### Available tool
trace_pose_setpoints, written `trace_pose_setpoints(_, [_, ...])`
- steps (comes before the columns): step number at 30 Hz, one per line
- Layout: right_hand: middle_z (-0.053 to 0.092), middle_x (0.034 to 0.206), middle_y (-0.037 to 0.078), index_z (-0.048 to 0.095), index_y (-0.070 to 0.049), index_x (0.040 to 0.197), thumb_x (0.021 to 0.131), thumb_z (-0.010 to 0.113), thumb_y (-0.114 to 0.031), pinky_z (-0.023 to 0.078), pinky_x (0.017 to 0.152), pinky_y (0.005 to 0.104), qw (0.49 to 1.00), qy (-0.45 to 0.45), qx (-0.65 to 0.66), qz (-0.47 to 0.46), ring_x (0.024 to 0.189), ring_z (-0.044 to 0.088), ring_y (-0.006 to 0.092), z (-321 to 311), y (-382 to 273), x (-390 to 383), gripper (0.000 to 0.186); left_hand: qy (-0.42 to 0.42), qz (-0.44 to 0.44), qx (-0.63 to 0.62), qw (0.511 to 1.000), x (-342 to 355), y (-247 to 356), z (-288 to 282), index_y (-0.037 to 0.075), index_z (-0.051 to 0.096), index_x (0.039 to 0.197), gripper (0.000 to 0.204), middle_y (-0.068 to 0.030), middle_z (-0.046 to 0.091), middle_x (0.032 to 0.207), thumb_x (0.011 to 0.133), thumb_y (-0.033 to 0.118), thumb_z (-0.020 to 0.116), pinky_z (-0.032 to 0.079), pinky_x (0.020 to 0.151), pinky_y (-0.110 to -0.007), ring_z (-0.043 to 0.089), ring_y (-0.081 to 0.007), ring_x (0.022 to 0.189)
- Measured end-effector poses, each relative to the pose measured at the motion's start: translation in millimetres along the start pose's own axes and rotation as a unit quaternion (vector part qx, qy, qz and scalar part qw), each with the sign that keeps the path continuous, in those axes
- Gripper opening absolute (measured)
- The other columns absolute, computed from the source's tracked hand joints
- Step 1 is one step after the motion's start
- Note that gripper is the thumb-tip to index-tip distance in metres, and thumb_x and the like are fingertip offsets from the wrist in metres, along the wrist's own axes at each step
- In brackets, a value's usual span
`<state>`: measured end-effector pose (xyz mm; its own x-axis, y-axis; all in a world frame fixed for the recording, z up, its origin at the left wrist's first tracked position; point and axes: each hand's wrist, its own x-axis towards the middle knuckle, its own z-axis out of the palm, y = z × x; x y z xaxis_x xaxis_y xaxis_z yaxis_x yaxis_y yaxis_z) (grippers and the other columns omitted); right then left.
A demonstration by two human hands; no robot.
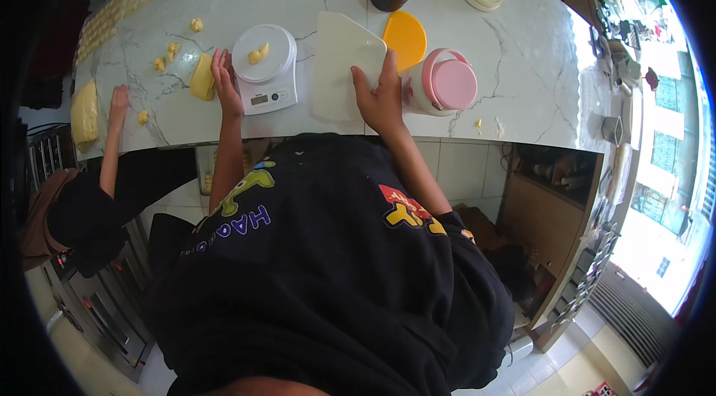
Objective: Weighing and portioning dough for cookies using a digital scale and bench scraper.
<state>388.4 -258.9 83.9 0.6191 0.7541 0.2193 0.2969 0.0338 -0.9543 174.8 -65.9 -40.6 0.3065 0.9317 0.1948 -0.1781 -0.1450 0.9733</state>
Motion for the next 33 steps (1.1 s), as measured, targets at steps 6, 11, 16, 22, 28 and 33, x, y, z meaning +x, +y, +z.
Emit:
trace_pose_setpoints(6, [0.060,0.095,0.016,0.042,0.004,0.113,0.085,0.059,-0.006,0.047,0.076,0.0315,0.996,-0.020,-0.078,-0.027,0.087,0.061,0.0222,-6,-13,2,0.034,0.076,0.016,0.069,0.995,16,18,-14,-0.001,0.028,0.137,0.061,-0.0216,0.035,0.138,0.096,0.044,0.036,0.024,0.108,-0.040,0.037,-0.0306,0.127])
trace_pose_setpoints(11, [0.061,0.093,0.017,0.043,0.004,0.113,0.085,0.059,-0.006,0.048,0.075,0.0325,0.997,-0.030,-0.076,-0.013,0.086,0.062,0.0241,-1,-12,6,0.034,0.157,0.087,0.172,0.969,29,26,-37,-0.001,0.041,0.127,0.048,-0.0180,0.046,0.128,0.089,0.023,0.057,0.035,0.100,-0.039,0.046,-0.0287,0.117])
trace_pose_setpoints(16, [0.061,0.094,0.019,0.043,0.003,0.113,0.085,0.060,-0.007,0.048,0.075,0.0345,0.995,-0.052,-0.085,0.018,0.087,0.063,0.0283,5,-7,15,0.034,0.159,0.033,0.458,0.874,21,32,-67,0.001,0.050,0.119,0.045,-0.0174,0.051,0.121,0.080,0.018,0.066,0.038,0.097,-0.039,0.050,-0.0302,0.109])
trace_pose_setpoints(22, [0.061,0.094,0.019,0.044,0.002,0.113,0.085,0.060,-0.010,0.047,0.076,0.0384,0.994,-0.067,-0.079,0.018,0.086,0.062,0.0334,18,6,33,0.035,0.109,-0.022,0.372,0.922,7,16,-89,0.001,0.055,0.115,0.034,-0.0133,0.059,0.112,0.086,0.016,0.062,0.042,0.091,-0.033,0.055,-0.0230,0.102])
trace_pose_setpoints(28, [0.061,0.093,0.020,0.044,0.003,0.112,0.084,0.061,-0.010,0.047,0.074,0.0379,0.993,-0.053,-0.100,0.024,0.084,0.062,0.0344,33,13,46,0.035,0.103,-0.117,0.160,0.975,10,20,-114,-0.001,0.058,0.113,0.028,-0.0111,0.061,0.110,0.087,0.006,0.062,0.045,0.084,-0.025,0.057,-0.0116,0.097])
trace_pose_setpoints(33, [0.062,0.086,0.021,0.043,0.005,0.111,0.084,0.062,-0.006,0.048,0.066,0.0347,0.986,-0.114,0.113,0.050,0.079,0.063,0.0367,85,6,64,0.035,0.095,-0.141,0.198,0.965,5,33,-125,-0.004,0.061,0.107,0.025,-0.0086,0.065,0.097,0.083,0.003,0.066,0.048,0.077,-0.024,0.060,-0.0105,0.085])
